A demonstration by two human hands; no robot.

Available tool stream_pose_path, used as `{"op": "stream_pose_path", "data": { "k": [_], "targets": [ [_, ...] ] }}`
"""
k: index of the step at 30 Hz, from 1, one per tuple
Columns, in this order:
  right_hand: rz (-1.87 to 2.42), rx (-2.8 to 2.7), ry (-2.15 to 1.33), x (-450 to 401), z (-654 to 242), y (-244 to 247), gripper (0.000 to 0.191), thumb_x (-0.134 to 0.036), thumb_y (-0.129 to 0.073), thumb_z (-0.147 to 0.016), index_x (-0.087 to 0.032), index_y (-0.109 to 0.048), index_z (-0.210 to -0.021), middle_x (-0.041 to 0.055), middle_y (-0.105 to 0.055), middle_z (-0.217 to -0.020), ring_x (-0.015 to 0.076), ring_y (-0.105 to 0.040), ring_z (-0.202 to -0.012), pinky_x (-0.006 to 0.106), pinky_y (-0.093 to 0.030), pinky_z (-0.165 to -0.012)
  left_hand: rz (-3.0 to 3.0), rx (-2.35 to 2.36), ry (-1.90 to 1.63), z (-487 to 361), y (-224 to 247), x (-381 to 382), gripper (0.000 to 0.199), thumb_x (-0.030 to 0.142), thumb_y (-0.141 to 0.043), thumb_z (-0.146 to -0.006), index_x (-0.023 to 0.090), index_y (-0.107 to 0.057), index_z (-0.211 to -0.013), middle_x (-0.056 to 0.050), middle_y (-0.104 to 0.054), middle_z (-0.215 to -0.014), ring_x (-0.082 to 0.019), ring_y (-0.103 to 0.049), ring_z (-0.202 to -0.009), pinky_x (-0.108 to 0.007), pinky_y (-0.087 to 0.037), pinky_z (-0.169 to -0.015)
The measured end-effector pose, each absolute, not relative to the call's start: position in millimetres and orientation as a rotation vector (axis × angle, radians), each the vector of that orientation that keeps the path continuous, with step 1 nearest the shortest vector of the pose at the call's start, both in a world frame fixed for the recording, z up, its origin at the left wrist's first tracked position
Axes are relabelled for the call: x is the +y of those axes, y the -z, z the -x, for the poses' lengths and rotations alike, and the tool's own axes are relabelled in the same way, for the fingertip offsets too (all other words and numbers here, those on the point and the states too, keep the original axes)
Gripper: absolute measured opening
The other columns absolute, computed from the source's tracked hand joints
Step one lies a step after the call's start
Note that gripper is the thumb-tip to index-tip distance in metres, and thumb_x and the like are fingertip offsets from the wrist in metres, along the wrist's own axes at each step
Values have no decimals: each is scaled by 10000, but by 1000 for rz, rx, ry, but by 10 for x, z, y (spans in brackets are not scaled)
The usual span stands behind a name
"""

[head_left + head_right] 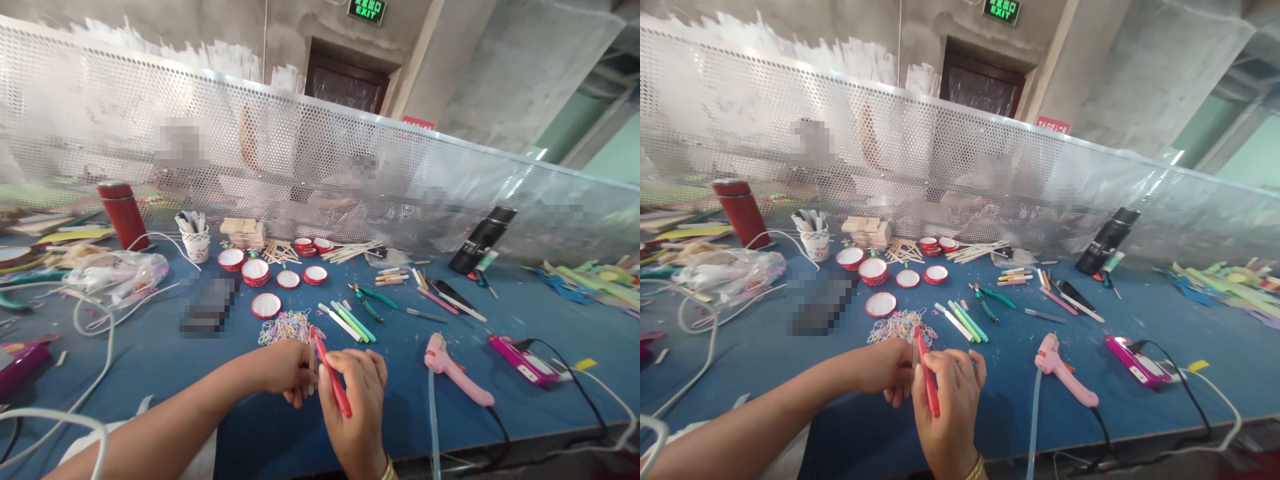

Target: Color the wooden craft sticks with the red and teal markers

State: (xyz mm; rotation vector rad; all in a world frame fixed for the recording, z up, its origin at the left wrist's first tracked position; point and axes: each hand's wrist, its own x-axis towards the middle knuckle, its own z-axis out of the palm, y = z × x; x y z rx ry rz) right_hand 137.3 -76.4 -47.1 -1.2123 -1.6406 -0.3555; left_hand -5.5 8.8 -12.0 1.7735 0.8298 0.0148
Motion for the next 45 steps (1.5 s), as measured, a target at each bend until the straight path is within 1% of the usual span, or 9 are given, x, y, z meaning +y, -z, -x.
{"op": "stream_pose_path", "data": {
  "k": [9,15,21,32,36,45],
  "targets": [
    [1209,-1639,355,-754,-1376,475,102,-171,-590,-876,-214,-576,-968,11,-670,-881,169,-595,-877,421,-345,-976,-1787,819,-14,73,157,108,161,95,-455,-724,151,-584,-648,17,-590,-557,-101,-595,-479,-200,-494,-499],
    [1204,-1640,360,-746,-1372,477,100,-175,-591,-874,-216,-576,-964,8,-671,-874,175,-596,-881,426,-339,-976,-1793,823,-15,75,137,96,152,101,-458,-723,152,-572,-637,16,-587,-565,-98,-595,-483,-188,-483,-491],
    [1202,-1631,365,-745,-1369,474,109,-170,-590,-873,-217,-579,-971,13,-673,-879,173,-602,-869,418,-356,-962,-1776,833,-9,66,142,101,137,107,-465,-714,150,-574,-642,14,-595,-575,-101,-598,-482,-197,-491,-496],
    [1199,-1587,390,-738,-1400,482,104,-167,-586,-882,-204,-586,-980,24,-667,-865,174,-603,-858,421,-371,-950,-1742,822,-26,65,138,106,122,107,-481,-736,145,-573,-664,13,-587,-578,-98,-604,-489,-181,-488,-477],
    [1148,-1588,400,-747,-1414,494,127,-150,-598,-872,-193,-590,-991,29,-667,-872,178,-604,-869,443,-360,-971,-1726,805,-31,66,126,105,132,147,-500,-762,145,-566,-647,10,-584,-568,-100,-606,-492,-186,-497,-487],
    [1150,-1641,358,-756,-1395,486,131,-155,-595,-869,-205,-586,-990,19,-666,-873,179,-606,-875,455,-342,-995,-1755,772,-37,78,151,111,147,105,-469,-738,143,-599,-682,14,-597,-591,-92,-608,-499,-175,-488,-486]
  ]
}}
